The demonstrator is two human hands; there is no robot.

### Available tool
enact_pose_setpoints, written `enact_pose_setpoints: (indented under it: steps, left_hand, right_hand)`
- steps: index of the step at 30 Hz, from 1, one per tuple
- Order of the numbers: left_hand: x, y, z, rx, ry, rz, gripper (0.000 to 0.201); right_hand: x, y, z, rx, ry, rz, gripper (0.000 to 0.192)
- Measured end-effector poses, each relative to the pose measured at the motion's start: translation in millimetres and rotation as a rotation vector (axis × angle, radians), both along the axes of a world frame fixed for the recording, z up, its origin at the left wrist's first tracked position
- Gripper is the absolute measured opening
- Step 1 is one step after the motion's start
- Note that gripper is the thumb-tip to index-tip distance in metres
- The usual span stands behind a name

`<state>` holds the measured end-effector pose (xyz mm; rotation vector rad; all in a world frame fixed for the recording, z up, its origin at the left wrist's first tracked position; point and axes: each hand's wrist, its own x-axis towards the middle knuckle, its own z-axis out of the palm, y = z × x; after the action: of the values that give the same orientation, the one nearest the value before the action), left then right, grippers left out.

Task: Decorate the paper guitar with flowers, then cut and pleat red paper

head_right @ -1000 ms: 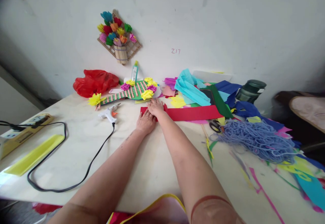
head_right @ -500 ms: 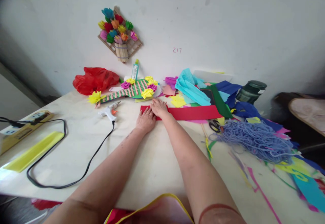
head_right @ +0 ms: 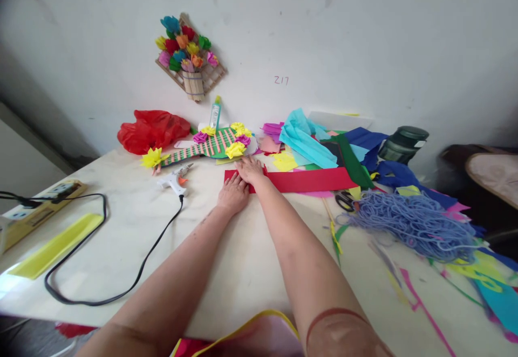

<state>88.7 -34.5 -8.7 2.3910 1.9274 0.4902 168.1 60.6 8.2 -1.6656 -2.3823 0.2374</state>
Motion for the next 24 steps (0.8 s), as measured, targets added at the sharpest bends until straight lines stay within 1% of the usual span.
enact_pose_setpoints:
  steps: [4, 8, 18, 24]
  left_hand:
    - [0, 0, -0.2, 0.0, -0.006, 0.002, 0.048]
    - [0, -1, -0.3, 0.007, -0.008, -0.003, 0.047]
    - [1, -1, -0.4, -0.002, -0.011, 0.003, 0.05]
    - [0, -2, 1.9, -0.003, -0.007, 0.002, 0.048]
  right_hand:
    - [-4, 3, 3.2, 0.021, 0.009, 0.005, 0.053]
    - [-5, 4, 2.4, 0.028, -0.003, 0.021, 0.053]
    - [13, -5, -2.3, 0.031, -0.036, 0.042, 0.052]
    - [5, -2, 0.3, 0.057, -0.053, 0.065, 0.049]
